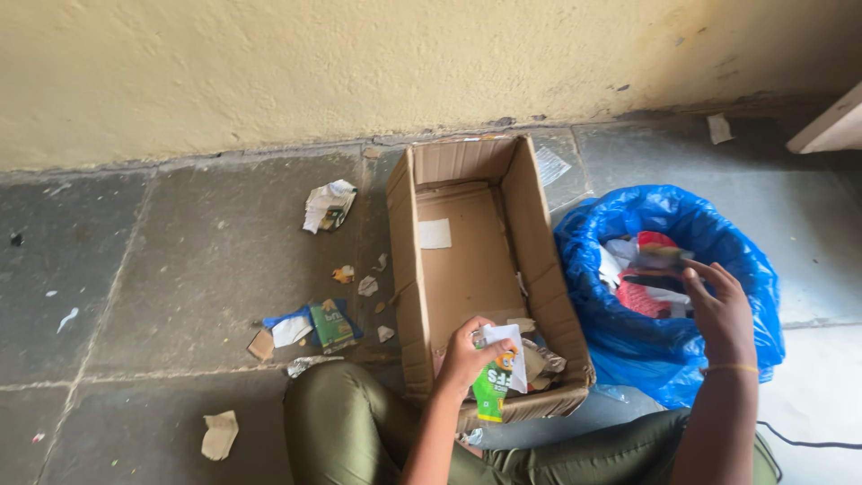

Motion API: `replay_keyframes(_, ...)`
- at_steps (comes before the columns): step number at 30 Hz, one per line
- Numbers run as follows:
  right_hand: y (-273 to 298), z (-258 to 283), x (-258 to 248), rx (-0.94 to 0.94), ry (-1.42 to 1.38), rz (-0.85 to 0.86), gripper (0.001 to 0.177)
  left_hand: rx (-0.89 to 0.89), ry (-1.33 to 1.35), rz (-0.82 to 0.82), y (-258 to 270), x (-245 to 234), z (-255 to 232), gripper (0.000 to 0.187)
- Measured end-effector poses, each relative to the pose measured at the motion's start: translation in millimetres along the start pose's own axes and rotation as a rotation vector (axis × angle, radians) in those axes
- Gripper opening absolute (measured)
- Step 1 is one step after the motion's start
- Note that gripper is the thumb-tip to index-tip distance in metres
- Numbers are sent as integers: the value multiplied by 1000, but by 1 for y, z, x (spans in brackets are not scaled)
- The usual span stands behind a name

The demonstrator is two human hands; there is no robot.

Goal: The person sits on the floor and sorts small items from a cardboard box into a blue plastic bag. They handle various wrappers, papers, and small packages one by one, placing them into the bag.

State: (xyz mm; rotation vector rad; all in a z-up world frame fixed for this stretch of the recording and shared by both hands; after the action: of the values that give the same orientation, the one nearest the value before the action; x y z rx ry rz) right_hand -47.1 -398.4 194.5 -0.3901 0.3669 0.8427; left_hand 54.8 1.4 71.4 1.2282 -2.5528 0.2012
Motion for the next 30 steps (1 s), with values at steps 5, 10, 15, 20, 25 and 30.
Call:
replay_keyframes(5, 7, 40, -21, -51, 138, -120, 31, -82, 1, -45, 2, -2, -6, 34)
replay_keyframes(10, 53, 68, 48, -81, -381, 123, 38, -135, -37, -144, 3, -11, -9, 34)
replay_keyframes(15, 146, 86, 202, 18, -269, 625, 64, -74, 2, -252, 8, -24, -6, 34)
replay_keyframes(20, 189, 29, 250, 228, -31, 604, 42, 9, 110, -330, 11, -30, -5, 31)
replay_keyframes(25, 179, -1, 244, 292, -329, 578, 33, 75, 205, -386, 14, -38, -12, 26)
replay_keyframes(30, 161, 1, 188, 240, -380, 485, 38, 138, 246, -413, 15, -41, -21, 25)
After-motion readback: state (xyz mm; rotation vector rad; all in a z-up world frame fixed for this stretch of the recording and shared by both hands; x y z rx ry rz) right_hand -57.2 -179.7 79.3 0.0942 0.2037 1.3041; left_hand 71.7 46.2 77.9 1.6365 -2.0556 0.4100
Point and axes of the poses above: each hand's wrist, its own y-axis away from the middle knuckle, its own x-axis out of the palm, z = x × y, the point moved 10 cm from there along -y, towards the middle knuckle, and after that the axes turned 11 degrees about z, right-handed, at the moved point
